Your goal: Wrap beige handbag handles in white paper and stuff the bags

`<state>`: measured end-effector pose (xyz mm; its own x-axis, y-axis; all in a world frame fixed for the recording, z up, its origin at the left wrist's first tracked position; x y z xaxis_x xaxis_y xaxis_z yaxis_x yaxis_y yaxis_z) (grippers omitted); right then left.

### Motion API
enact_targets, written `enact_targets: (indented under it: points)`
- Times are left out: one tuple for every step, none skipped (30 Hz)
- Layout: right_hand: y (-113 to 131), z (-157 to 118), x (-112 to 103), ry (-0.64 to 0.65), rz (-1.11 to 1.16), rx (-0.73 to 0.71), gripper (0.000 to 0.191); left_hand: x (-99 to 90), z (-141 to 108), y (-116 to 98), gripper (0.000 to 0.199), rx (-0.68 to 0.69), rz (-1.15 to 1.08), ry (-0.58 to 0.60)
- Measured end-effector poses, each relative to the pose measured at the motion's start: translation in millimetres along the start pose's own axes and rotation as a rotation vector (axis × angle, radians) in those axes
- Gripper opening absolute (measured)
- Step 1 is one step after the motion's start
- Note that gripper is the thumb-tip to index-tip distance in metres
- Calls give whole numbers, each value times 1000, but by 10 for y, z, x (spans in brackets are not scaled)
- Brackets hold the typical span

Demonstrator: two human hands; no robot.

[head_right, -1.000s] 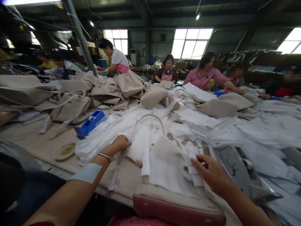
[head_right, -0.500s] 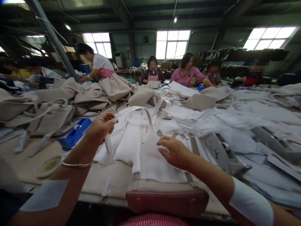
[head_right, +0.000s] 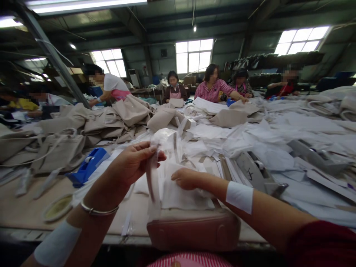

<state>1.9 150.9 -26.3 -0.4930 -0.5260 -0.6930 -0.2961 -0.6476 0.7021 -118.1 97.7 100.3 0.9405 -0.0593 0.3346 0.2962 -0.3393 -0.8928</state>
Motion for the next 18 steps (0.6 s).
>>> enact_targets:
  points:
    - [35,-21,-111,-42,89,30,23,-14,35,-10,7,6,2,-24]
    - [86,-47,-231,-107,185,60,27,-31,75,-25,6,18,3,-55]
    - [155,-76,-338,-178,297,81,33,-42,118,-43,6,35,6,-87]
    - [245,-105,-420,-234,404,84,38,-43,162,-60,6,53,10,-115]
    - [355,-129,-472,-262,474,65,41,-33,203,-76,7,72,14,-138]
    - [475,-147,-495,-258,496,29,41,-13,240,-87,8,86,14,-156]
    - [583,-165,-493,-244,490,-6,41,14,272,-94,8,97,12,-168]
    - [669,-180,-469,-228,480,-34,40,46,297,-97,8,103,8,-173]
    - [725,-194,-432,-219,486,-51,39,79,317,-97,7,105,2,-173]
    - [749,-206,-387,-222,518,-52,39,107,329,-97,6,106,-1,-171]
    - [744,-217,-339,-233,572,-35,38,130,335,-100,6,110,-3,-169]
    - [719,-227,-291,-244,632,-7,39,145,335,-104,6,117,-4,-167]
    - [687,-236,-250,-253,680,27,39,157,331,-107,7,126,-6,-161]
    - [654,-245,-223,-265,711,59,41,167,325,-108,7,135,-7,-152]
    - [631,-252,-214,-277,727,79,42,176,318,-105,8,143,-9,-142]
    - [626,-254,-218,-287,735,82,44,188,311,-97,8,148,-7,-129]
    - [636,-253,-233,-297,743,71,45,203,304,-85,8,153,0,-117]
    - [654,-251,-257,-311,754,55,45,220,297,-72,9,159,10,-107]
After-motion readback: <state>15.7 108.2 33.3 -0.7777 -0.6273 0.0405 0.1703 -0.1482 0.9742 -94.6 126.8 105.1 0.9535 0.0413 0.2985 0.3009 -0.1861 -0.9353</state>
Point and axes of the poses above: each hand's wrist, its own z-axis towards the middle knuckle, its own x-axis out of the palm, y = z × x, the point moved 7 cm from there along z, towards the middle knuckle, and after that the axes turned 13 degrees about -x, right-handed, at the moved point
